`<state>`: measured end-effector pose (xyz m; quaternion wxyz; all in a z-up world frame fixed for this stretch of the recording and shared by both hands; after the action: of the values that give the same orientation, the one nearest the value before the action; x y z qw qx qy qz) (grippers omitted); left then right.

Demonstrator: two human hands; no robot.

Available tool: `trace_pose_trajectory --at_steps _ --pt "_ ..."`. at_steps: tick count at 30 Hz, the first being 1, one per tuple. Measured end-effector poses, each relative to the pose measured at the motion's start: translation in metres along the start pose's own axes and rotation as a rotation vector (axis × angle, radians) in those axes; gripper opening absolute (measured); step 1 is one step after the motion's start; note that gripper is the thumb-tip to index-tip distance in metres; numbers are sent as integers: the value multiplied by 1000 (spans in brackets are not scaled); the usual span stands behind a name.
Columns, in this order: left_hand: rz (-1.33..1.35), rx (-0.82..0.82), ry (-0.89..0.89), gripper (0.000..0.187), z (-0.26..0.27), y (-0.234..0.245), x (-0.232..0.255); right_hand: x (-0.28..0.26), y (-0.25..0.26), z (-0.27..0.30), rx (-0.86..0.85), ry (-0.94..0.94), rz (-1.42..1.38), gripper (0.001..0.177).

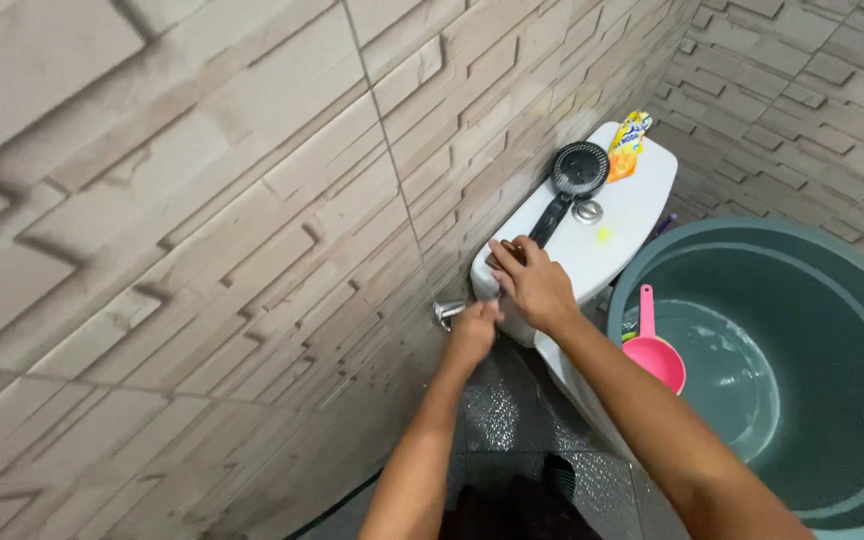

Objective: Scrubbing and rinsing a large plastic bucket and cleaning the exterior of a toilet tank.

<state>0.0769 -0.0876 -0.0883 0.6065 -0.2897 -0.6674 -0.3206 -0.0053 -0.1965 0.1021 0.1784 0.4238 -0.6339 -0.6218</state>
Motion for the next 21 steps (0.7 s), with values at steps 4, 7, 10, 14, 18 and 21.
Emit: trace_pose_trajectory --at_steps 4,7,10,14,18,21 --pt "-345 -202 -211 51 21 -8 9 35 10 -29 128 109 302 54" --pt "174 -109 425 43 44 8 35 35 4 -19 170 32 373 54" --pt "56 -53 425 43 38 27 36 11 -5 -8 61 214 320 55" --pt "57 -107 375 45 51 31 36 36 8 -44 3 149 308 52" --pt "284 -170 591 40 34 15 37 59 10 -53 114 -60 117 49" --pt "434 -46 590 38 5 -15 70 52 3 -42 76 -76 -23 51"
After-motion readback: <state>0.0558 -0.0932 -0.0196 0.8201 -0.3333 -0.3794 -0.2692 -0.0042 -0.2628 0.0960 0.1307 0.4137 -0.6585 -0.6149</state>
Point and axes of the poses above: each hand's wrist, its own z-axis away from the middle knuckle, its own y-axis out of the back of the hand, x = y × z, the point moved 7 cm from there along -z, towards the middle knuckle, and after that the axes turned 12 degrees about z, right-handed, at the moved point
